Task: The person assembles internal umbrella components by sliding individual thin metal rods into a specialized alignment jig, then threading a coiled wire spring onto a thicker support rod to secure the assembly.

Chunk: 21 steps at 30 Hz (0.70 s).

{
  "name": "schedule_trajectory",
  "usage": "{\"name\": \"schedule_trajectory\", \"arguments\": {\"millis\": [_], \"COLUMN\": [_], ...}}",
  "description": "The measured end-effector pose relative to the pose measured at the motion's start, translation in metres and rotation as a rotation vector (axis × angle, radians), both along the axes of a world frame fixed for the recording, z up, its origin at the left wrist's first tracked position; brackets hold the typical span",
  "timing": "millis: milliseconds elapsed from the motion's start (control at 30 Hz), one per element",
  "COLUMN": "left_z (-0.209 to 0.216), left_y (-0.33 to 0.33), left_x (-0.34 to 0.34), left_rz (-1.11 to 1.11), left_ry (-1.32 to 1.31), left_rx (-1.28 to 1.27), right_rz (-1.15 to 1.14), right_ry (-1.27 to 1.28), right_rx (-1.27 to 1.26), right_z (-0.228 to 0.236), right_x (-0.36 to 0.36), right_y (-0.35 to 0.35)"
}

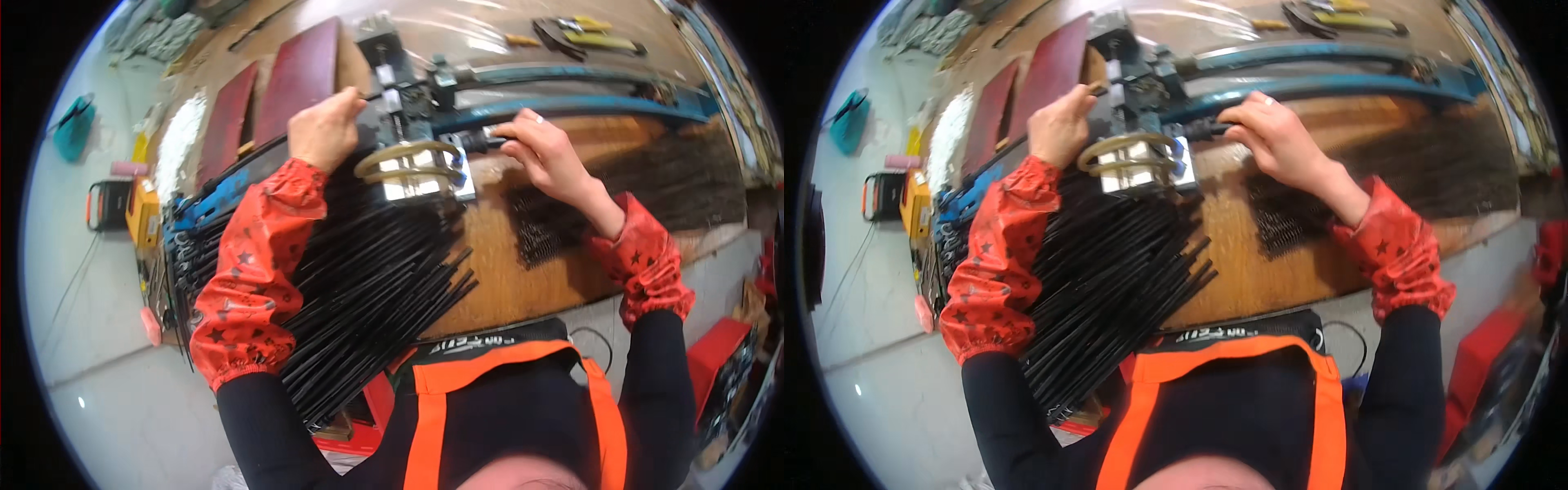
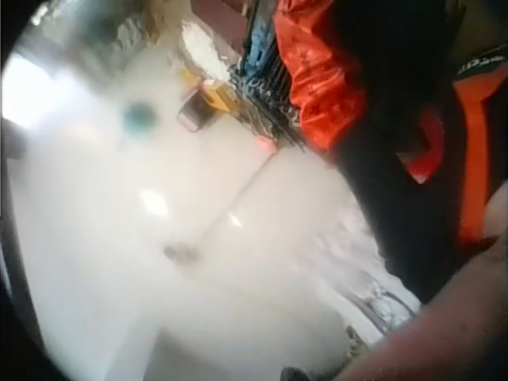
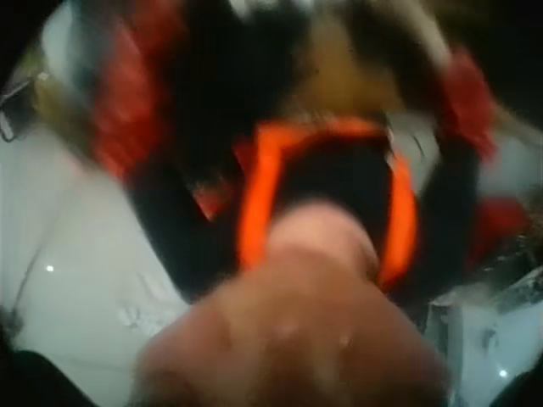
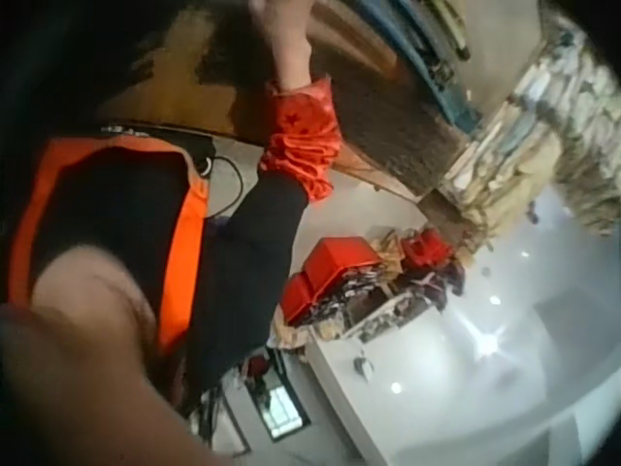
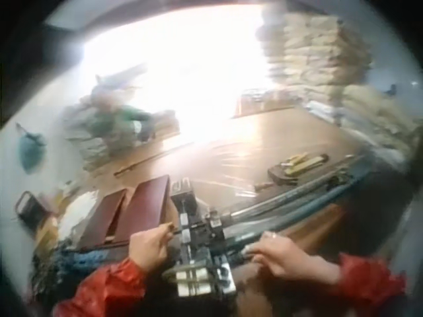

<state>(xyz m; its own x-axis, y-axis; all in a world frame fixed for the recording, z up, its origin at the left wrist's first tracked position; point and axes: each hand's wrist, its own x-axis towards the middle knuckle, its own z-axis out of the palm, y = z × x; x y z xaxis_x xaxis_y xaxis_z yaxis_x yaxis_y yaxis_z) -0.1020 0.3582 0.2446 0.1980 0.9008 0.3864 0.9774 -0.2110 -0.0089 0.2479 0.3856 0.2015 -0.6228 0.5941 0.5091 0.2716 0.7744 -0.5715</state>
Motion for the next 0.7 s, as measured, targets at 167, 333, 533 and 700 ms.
{"name": "schedule_trajectory", "arguments": {"millis": [167,333,533,700], "left_z": [-0.012,-0.017,-0.026,-0.014], "left_y": [0.005,0.026,0.045,-0.018], "left_x": [0.001,-0.022,-0.112,-0.131], "left_rz": [-0.030,-0.275,-0.408,-0.044], "left_ry": [0.083,0.141,0.169,0.124], "left_rx": [0.132,0.265,0.383,0.238], "right_rz": [0.048,-0.233,-0.105,-0.347], "right_ry": [0.081,-0.546,-0.371,-0.076], "right_rx": [-0.258,-0.214,-0.195,-0.988], "right_z": [-0.003,0.041,0.004,0.017], "right_x": [-0.004,0.028,0.052,0.052], "right_y": [0.010,-0.016,-0.066,-0.057]}}
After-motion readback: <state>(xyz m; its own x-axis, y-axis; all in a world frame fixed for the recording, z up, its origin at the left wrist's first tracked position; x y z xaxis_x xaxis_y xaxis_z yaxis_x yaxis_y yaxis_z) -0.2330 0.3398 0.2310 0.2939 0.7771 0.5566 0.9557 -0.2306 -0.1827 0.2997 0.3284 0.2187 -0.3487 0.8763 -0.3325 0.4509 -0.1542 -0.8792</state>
